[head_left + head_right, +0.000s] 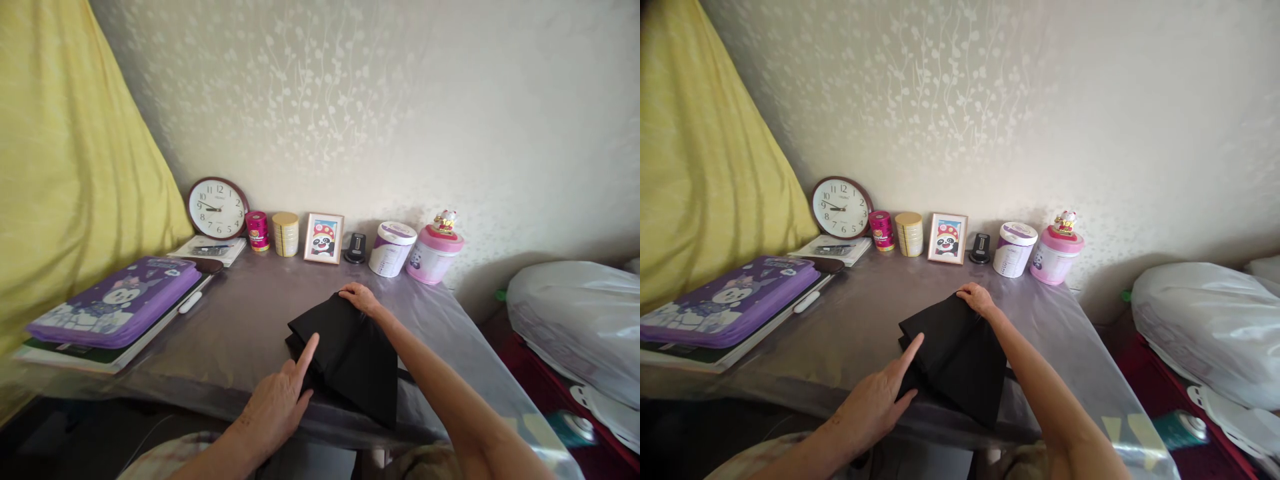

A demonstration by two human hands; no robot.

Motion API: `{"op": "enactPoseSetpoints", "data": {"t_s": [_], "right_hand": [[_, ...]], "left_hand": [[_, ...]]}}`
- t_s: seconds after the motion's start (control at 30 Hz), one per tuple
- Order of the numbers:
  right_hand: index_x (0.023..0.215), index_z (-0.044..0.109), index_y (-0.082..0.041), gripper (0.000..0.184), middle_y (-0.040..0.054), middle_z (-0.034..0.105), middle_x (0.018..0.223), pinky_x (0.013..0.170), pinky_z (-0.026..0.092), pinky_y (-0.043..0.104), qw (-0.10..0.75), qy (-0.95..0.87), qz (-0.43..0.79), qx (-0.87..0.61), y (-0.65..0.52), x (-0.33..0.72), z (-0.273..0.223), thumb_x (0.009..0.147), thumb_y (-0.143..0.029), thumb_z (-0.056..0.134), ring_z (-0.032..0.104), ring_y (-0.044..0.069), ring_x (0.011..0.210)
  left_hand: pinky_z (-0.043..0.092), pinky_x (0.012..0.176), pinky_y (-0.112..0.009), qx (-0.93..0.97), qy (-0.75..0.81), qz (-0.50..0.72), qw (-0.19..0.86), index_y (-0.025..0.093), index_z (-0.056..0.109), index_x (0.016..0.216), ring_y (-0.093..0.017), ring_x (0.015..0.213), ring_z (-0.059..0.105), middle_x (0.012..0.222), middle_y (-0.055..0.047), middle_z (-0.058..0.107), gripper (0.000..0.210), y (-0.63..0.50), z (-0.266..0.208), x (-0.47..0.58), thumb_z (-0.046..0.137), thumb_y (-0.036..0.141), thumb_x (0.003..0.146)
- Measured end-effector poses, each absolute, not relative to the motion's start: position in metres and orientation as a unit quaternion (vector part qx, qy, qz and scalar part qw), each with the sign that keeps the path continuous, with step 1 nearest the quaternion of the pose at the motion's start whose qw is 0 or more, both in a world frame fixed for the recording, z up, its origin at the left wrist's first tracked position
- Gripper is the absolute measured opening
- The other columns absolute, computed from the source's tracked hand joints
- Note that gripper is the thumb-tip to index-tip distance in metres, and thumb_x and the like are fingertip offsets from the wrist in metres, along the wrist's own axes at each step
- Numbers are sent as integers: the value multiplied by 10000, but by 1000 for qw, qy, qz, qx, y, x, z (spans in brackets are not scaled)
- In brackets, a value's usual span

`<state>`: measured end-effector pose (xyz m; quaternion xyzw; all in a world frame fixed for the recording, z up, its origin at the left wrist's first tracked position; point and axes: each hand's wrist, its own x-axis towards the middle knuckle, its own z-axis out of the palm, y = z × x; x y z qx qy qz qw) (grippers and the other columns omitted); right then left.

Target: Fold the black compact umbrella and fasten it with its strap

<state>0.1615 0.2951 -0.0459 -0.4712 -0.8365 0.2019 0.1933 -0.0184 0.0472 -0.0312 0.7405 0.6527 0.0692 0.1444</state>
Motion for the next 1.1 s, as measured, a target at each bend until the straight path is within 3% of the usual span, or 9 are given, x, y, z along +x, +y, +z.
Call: {"op": "enactPoseSetpoints", "data": {"t_s": [0.13,0.33,0.43,0.57,0.8,0.97,1.1], "right_hand": [[866,696,-235,169,27,647,910,774,435,289,190,-839,188,-474,294,159,-47,800,-280,547,587,184,842],[872,684,-233,160,27,642,917,789,442,280,218,-839,174,-468,292,158,-43,811,-271,541,591,171,851],[925,654,-207,197,43,626,959,808,443,275,274,-834,161,-452,285,167,-33,846,-299,498,584,158,866],[818,640,-199,261,38,638,835,744,467,281,358,-846,155,-364,257,183,-19,883,-352,439,594,155,784],[1078,601,-208,266,67,635,1100,956,397,388,258,-942,92,-194,218,177,-31,898,-320,440,537,192,1075],[1100,605,-210,320,54,627,1142,1005,354,397,211,-947,45,-239,248,166,-46,927,-319,358,518,190,1125],[1086,614,-197,353,57,631,1137,978,387,362,174,-934,68,-306,273,167,-46,936,-310,314,540,193,1101]], "left_hand": [[475,683,-316,764,629,31,136,346,-29,1409,-220,808,641,978,-62,632,742,52,-32,-20,427,234,835],[472,737,-345,766,622,40,157,305,16,1421,-234,872,628,986,-65,654,723,56,-32,-21,427,270,828],[468,730,-349,754,634,31,166,300,22,1422,-238,858,628,963,-68,658,708,56,-30,-21,416,280,835],[458,753,-346,745,641,42,180,265,11,1427,-239,878,620,969,-82,657,711,55,-29,-21,411,304,841],[445,766,-347,733,654,31,186,167,21,1431,-251,885,613,964,-119,655,719,54,-29,-19,405,312,840],[440,754,-352,729,662,20,173,139,55,1430,-261,887,607,982,-129,651,690,53,-33,-18,379,317,848],[433,756,-330,727,665,10,169,128,85,1428,-245,889,600,984,-124,647,670,53,-32,-17,366,330,854]]}}
